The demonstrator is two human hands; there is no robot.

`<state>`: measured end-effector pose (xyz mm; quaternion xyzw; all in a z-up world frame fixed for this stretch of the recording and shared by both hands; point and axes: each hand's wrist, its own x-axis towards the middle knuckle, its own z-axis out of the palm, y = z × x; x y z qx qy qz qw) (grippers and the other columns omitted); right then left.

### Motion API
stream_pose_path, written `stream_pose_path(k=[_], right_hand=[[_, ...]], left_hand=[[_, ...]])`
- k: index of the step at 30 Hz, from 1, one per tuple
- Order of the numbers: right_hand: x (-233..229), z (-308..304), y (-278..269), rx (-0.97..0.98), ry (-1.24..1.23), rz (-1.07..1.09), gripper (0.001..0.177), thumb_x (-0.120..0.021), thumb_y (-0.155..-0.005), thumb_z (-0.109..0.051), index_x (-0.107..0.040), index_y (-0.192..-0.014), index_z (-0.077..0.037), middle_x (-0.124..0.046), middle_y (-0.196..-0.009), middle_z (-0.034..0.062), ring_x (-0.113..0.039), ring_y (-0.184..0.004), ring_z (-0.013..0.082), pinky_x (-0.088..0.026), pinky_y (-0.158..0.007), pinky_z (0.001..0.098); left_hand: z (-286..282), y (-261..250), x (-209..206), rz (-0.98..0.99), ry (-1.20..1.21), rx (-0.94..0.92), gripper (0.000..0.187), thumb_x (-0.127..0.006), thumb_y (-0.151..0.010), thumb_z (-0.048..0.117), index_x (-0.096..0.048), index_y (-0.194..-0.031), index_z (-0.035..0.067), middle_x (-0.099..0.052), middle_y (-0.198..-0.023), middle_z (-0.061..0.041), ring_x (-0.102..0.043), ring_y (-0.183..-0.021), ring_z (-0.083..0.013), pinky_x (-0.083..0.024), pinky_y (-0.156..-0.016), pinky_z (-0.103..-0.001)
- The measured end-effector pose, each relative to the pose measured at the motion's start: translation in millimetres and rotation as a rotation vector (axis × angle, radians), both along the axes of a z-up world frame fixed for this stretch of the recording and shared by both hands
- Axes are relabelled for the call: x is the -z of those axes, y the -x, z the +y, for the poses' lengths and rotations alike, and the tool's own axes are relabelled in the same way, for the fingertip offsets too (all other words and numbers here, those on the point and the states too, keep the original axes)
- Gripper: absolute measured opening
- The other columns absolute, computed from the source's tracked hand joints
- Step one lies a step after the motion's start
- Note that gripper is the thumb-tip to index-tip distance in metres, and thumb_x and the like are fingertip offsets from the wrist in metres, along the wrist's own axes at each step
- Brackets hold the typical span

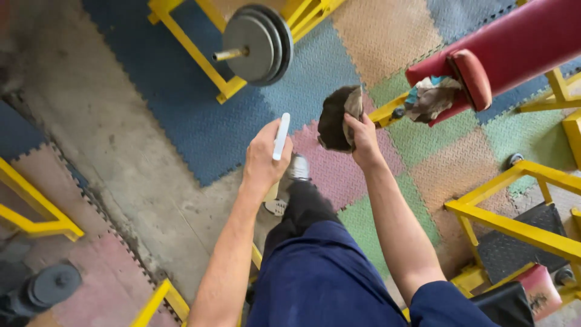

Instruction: Clean and wipe down gym equipment and weight plates using a spray bottle and cloth.

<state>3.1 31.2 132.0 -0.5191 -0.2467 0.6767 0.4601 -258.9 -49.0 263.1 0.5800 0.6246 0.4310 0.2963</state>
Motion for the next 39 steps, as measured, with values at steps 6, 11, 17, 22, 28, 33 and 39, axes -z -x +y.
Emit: stream_pose_path(k=[6,11,17,22,28,33,39], right_hand=[[-30.7,28.1,18.7,0.095,-0.041,0.048,0.036,-0.063,-0.097,-0.009,-0.060,-0.132,-0.006,-0.070,-0.117,0.0029,-0.070,-0.105,0.0165,-0.057,-0.093,0.0338],[-34.7,80.2,26.4,0.169,-0.067,0.061,0.037,-0.064,-0.096,-0.007,-0.059,-0.132,-0.005,-0.070,-0.120,0.0061,-0.070,-0.106,0.0200,-0.058,-0.095,0.0362],[-58.0,162.1,55.8,0.233,-0.105,0.063,0.038,-0.064,-0.095,-0.006,-0.059,-0.132,-0.002,-0.071,-0.120,0.0062,-0.070,-0.108,0.0202,-0.057,-0.097,0.0358],[-71.6,226.1,78.7,0.224,-0.142,0.002,0.037,-0.064,-0.096,-0.006,-0.060,-0.133,-0.001,-0.070,-0.119,0.0055,-0.069,-0.106,0.0179,-0.056,-0.096,0.0338],[-128.4,272.0,110.1,0.281,-0.258,-0.076,0.034,-0.064,-0.099,-0.009,-0.061,-0.132,-0.002,-0.069,-0.119,0.0028,-0.065,-0.106,0.0129,-0.052,-0.096,0.0295],[-136.4,286.7,122.0,0.451,-0.405,-0.162,0.029,-0.064,-0.106,-0.011,-0.063,-0.133,-0.002,-0.067,-0.119,0.0016,-0.061,-0.107,0.0121,-0.049,-0.098,0.0289],[-182.3,307.7,202.4,0.518,-0.530,-0.660,0.041,-0.059,-0.109,-0.009,-0.052,-0.149,-0.002,-0.051,-0.139,0.0151,-0.044,-0.127,0.0248,-0.035,-0.108,0.0395]], left_hand=[[79.2,40.0,-45.5,0.062,0.043,0.183,0.019,-0.065,-0.094,0.019,-0.066,-0.109,0.007,-0.072,-0.096,-0.022,-0.068,-0.093,-0.0450,-0.056,-0.075,-0.051],[166.7,67.7,-84.5,0.152,-0.117,0.237,0.014,-0.066,-0.094,0.018,-0.067,-0.104,0.008,-0.072,-0.091,-0.020,-0.069,-0.087,-0.0433,-0.056,-0.074,-0.050],[267.4,97.3,-109.2,0.216,-0.115,0.274,0.012,-0.065,-0.091,0.014,-0.067,-0.100,0.006,-0.071,-0.085,-0.020,-0.069,-0.083,-0.0427,-0.056,-0.073,-0.050],[323.4,111.4,-117.6,0.143,-0.162,0.300,0.015,-0.063,-0.088,0.011,-0.067,-0.102,0.006,-0.070,-0.086,-0.022,-0.069,-0.083,-0.0429,-0.056,-0.072,-0.048],[368.2,122.1,-108.8,0.107,-0.125,0.368,0.010,-0.063,-0.091,0.012,-0.066,-0.098,0.005,-0.071,-0.086,-0.021,-0.068,-0.084,-0.0437,-0.055,-0.073,-0.049],[397.5,132.8,-118.0,0.069,-0.096,0.438,0.019,-0.063,-0.092,0.013,-0.066,-0.108,0.004,-0.071,-0.091,-0.022,-0.068,-0.087,-0.0441,-0.054,-0.074,-0.049],[445.8,159.8,-113.8,0.013,-0.142,0.637,0.021,-0.063,-0.093,0.009,-0.066,-0.112,0.003,-0.070,-0.103,-0.021,-0.068,-0.099,-0.0420,-0.056,-0.085,-0.048]])
